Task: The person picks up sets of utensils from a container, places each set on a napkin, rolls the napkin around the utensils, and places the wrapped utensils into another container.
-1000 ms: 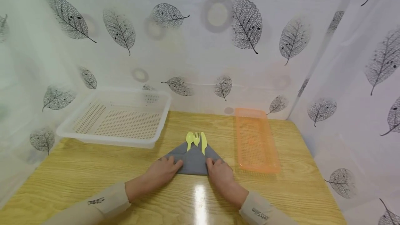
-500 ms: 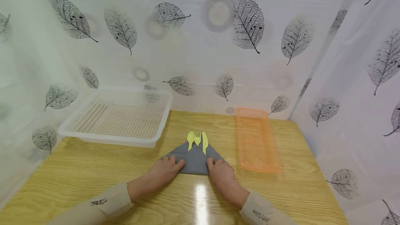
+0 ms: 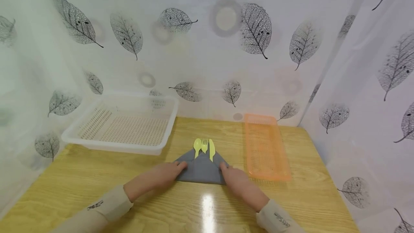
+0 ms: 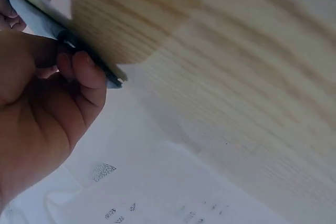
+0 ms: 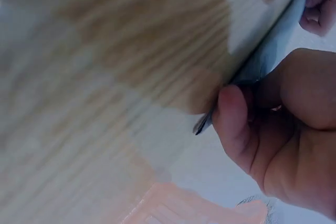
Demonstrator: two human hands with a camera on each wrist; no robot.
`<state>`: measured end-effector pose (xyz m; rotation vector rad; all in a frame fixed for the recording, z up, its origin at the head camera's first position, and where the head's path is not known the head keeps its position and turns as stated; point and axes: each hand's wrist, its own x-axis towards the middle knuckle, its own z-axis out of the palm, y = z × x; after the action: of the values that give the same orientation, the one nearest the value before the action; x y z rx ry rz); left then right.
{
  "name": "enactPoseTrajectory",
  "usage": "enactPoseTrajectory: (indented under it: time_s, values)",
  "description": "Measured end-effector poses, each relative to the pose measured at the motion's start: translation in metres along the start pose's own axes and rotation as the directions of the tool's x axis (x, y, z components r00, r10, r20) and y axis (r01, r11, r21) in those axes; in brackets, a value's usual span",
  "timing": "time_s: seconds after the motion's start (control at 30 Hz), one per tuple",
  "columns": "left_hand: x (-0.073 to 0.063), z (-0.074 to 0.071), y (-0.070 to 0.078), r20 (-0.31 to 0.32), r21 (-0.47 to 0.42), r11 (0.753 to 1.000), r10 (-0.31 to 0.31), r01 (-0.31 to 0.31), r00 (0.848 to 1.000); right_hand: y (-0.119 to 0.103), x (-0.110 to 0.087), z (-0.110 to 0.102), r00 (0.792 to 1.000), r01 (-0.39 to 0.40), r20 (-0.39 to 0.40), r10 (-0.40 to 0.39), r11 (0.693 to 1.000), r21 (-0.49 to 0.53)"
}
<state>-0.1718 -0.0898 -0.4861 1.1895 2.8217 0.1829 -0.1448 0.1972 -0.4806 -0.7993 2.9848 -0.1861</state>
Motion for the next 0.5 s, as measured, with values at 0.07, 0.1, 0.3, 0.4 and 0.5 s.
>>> enactPoseTrajectory:
  time_s: [0.07, 0.1, 0.3, 0.4, 0.5]
  values:
    - [0.0, -0.004, 0.0, 0.013, -0.015, 1.0, -0.009, 0.009, 1.0, 0.003, 0.0, -0.001, 1.0, 0.007, -0.014, -0.006, 0.997, 0.079]
    - [0.0, -0.005, 0.0, 0.002, -0.005, 1.0, -0.006, 0.006, 1.0, 0.004, -0.001, -0.002, 1.0, 0.013, -0.027, -0.01, 0.995, 0.103]
    - [0.001, -0.011, 0.014, -0.12, 0.117, 0.985, 0.143, -0.129, 0.982, 0.004, 0.0, -0.009, 0.999, -0.052, 0.018, 0.05, 0.983, 0.176]
    - [0.003, -0.011, 0.022, -0.15, 0.209, 0.947, 0.278, -0.244, 0.949, 0.004, 0.0, -0.013, 0.994, -0.104, 0.058, 0.095, 0.975, 0.197]
    - [0.007, -0.009, 0.03, -0.16, 0.278, 0.912, 0.353, -0.301, 0.922, 0.005, -0.001, -0.017, 0.992, -0.124, 0.056, 0.114, 0.971, 0.206]
